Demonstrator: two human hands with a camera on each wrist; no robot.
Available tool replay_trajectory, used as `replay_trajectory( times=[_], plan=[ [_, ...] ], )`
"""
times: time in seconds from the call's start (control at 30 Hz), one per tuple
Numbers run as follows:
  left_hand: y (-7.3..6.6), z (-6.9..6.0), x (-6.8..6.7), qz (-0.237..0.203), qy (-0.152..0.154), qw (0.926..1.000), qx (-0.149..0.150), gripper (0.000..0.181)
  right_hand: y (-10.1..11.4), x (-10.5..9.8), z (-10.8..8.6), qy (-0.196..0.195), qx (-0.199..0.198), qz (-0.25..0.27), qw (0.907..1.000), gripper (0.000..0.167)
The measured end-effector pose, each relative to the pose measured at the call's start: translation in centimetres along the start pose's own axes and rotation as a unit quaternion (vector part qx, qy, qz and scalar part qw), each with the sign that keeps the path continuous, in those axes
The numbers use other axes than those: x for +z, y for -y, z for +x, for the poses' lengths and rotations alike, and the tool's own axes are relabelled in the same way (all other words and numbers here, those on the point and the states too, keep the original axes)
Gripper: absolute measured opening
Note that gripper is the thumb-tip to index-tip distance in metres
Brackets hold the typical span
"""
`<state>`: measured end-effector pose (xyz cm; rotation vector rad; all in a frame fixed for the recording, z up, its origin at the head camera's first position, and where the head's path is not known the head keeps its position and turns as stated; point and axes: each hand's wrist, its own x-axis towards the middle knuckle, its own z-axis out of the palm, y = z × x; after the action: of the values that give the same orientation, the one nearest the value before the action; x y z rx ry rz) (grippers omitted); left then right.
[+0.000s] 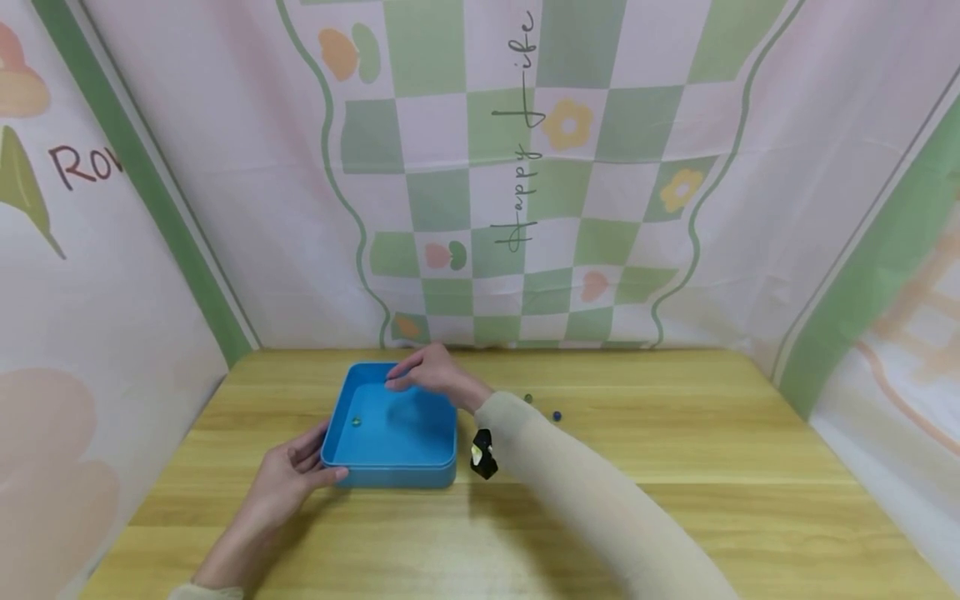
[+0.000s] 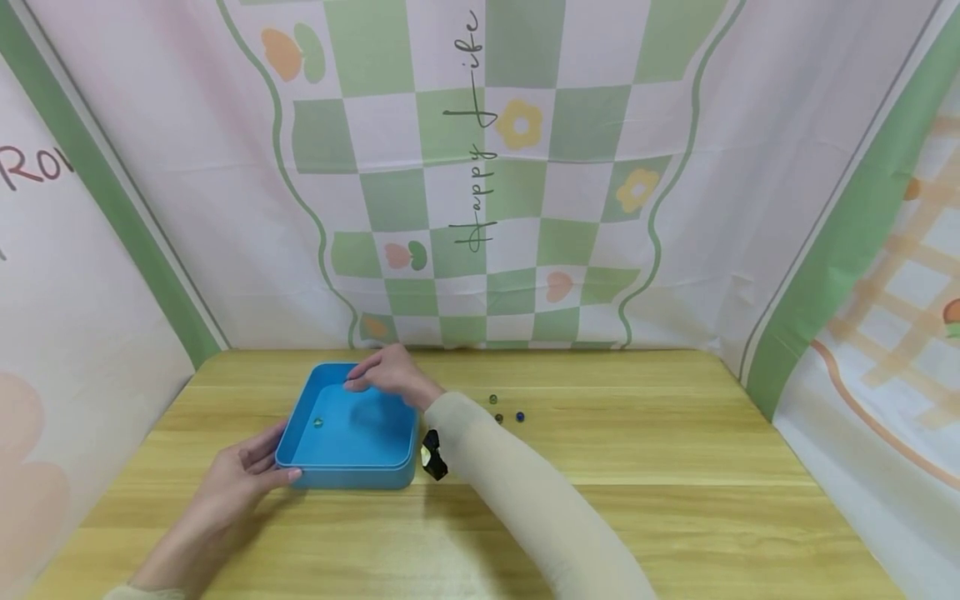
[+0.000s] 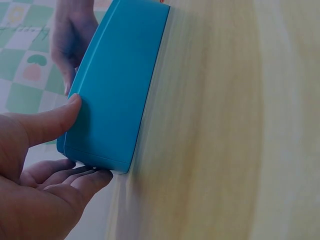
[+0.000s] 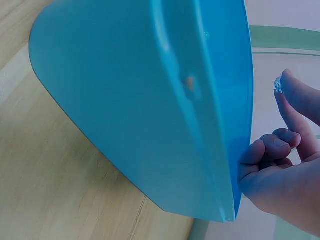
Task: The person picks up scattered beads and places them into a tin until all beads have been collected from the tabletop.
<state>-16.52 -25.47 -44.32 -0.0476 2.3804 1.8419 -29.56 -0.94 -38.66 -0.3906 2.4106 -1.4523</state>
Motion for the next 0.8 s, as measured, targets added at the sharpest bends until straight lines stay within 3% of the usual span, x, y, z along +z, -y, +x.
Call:
replay_trajectory(
  times=[0.4, 0.8],
  plan=[
    [-0.2, -0.1, 0.0, 0.001, 0.001, 1.0000, -0.001, 0.087, -0.3, 0.5, 0.5, -0.001, 0.018, 0.013, 0.9998, 0.012],
    [-0.3, -0.2, 0.2, 0.005, -0.002, 1.0000, -0.008, 0.088, -0.6, 1.3, 0.6, -0.008, 0.050, -0.009, 0.9987, 0.011]
  ],
)
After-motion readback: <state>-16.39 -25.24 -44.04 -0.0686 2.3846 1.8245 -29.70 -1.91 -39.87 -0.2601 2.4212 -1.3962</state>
